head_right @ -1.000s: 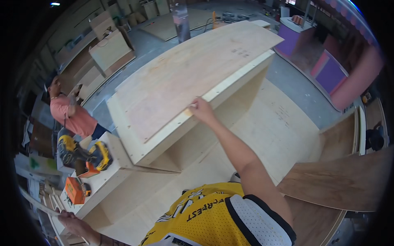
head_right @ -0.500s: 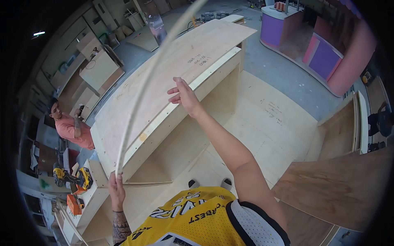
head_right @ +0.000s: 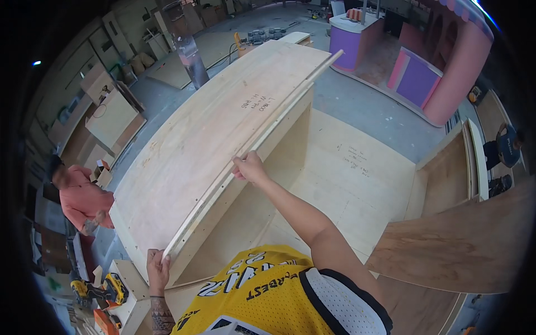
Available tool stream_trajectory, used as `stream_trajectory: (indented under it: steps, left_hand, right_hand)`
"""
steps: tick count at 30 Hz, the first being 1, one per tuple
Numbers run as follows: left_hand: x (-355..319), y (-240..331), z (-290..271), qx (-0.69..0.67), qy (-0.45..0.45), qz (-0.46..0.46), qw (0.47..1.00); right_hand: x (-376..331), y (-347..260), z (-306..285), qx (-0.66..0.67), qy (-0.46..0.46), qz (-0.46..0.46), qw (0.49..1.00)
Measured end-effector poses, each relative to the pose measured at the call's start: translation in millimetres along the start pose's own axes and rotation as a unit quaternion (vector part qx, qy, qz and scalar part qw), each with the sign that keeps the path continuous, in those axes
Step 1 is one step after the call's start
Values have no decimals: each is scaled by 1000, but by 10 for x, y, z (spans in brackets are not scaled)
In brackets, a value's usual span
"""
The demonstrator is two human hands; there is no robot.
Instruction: The person positions and aligns wooden boards on top of a wooden counter frame and secures them by driving screws with a power drill.
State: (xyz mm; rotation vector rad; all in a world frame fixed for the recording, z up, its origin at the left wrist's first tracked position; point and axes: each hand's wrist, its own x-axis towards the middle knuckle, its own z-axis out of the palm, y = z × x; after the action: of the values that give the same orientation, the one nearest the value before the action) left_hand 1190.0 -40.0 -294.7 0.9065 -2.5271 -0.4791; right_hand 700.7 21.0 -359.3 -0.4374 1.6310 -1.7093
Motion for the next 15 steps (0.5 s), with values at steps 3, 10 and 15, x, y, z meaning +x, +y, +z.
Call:
stream_trajectory:
  steps: [3,10,15]
  left_hand:
    - [-25,-129,-28,-8,5,-85,996]
    - [-288,-416,58,32,80,-112,990]
    - [-317,-359,251,82,163,-156,971]
  right_hand:
    - [91,88,-62,-110,-53,24,992]
    - [212,100,119,-397,-75,-99,910]
    - [234,66,75,-408,-35,-248,878]
